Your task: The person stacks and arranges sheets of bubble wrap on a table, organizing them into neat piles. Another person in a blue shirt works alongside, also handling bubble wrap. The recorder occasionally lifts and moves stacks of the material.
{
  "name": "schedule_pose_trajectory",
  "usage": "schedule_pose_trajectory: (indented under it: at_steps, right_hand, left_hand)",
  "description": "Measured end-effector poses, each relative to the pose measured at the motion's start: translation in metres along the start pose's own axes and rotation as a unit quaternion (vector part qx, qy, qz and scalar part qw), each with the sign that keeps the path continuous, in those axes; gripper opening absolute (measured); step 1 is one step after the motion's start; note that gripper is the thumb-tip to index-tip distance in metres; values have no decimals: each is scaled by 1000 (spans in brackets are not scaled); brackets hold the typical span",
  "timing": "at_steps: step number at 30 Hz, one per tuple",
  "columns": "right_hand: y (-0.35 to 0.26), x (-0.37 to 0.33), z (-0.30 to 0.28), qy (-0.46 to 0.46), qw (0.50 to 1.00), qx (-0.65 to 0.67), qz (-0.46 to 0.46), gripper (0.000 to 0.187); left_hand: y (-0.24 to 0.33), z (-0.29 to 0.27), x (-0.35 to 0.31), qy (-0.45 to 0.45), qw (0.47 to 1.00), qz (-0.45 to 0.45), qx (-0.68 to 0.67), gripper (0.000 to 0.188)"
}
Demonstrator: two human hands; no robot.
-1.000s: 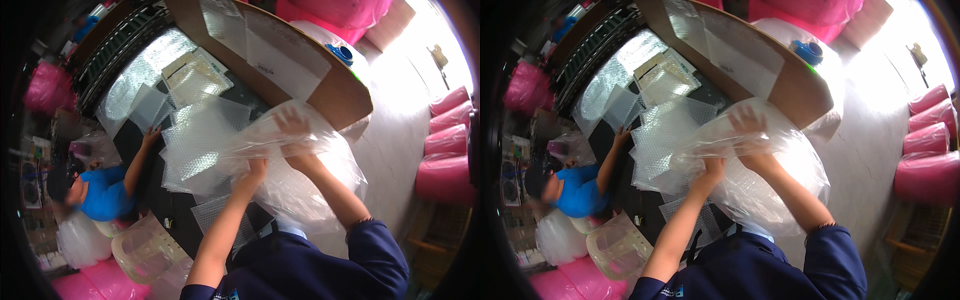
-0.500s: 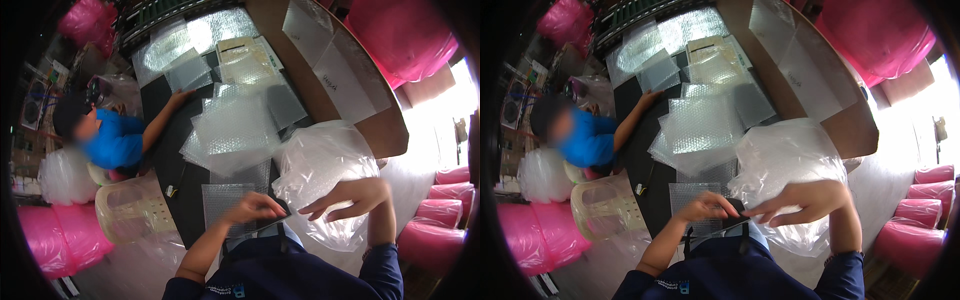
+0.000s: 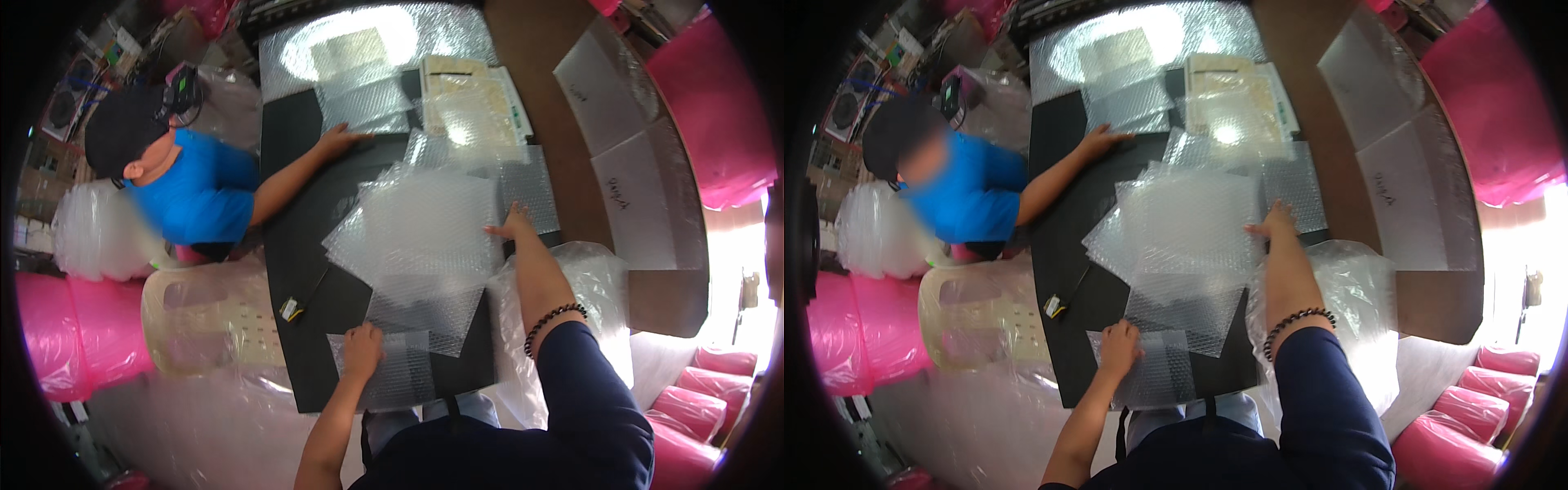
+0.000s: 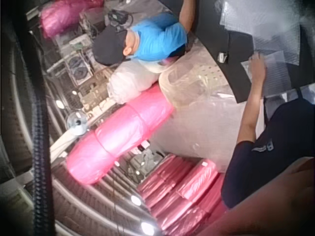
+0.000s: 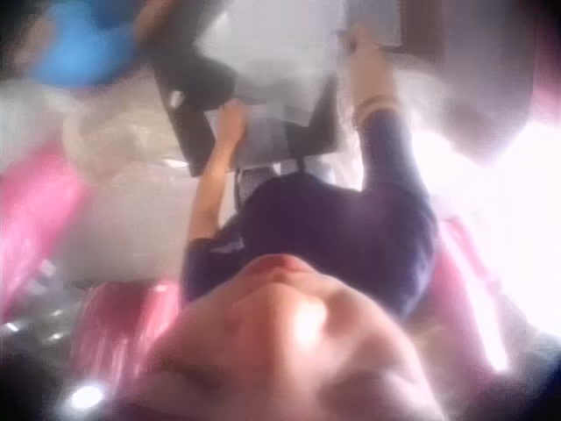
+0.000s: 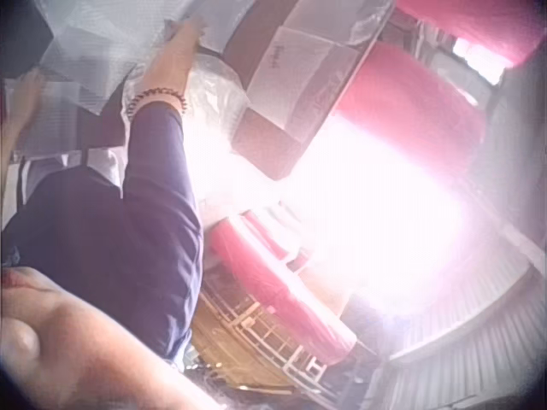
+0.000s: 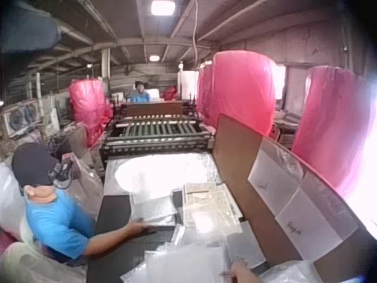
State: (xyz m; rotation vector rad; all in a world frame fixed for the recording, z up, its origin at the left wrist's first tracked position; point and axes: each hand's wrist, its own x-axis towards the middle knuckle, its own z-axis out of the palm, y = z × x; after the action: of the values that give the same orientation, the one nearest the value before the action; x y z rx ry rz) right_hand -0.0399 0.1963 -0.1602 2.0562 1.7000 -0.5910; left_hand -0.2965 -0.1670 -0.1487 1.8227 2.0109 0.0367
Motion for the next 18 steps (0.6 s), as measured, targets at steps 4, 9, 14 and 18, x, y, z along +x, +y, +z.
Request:
schedule_pose_trajectory:
  at_steps: [4,9,14,18]
  right_hand:
    - [18,41,22,-35,981,-75,-174,63]
    - [-18,-14,-56,338,927,-79,-144,17]
    - [-74,-214,-184,420,834,2,-357,9]
    - [-115,-311,-184,119,716,-15,-687,8]
  left_hand:
    - [-41,-25,-10,49,973,-96,-204,47]
    - [-81,-30,-20,92,946,-97,-296,51]
    - [-104,3,-28,145,849,-183,-473,48]
    - [-122,0,-29,76,901,-155,-399,44]
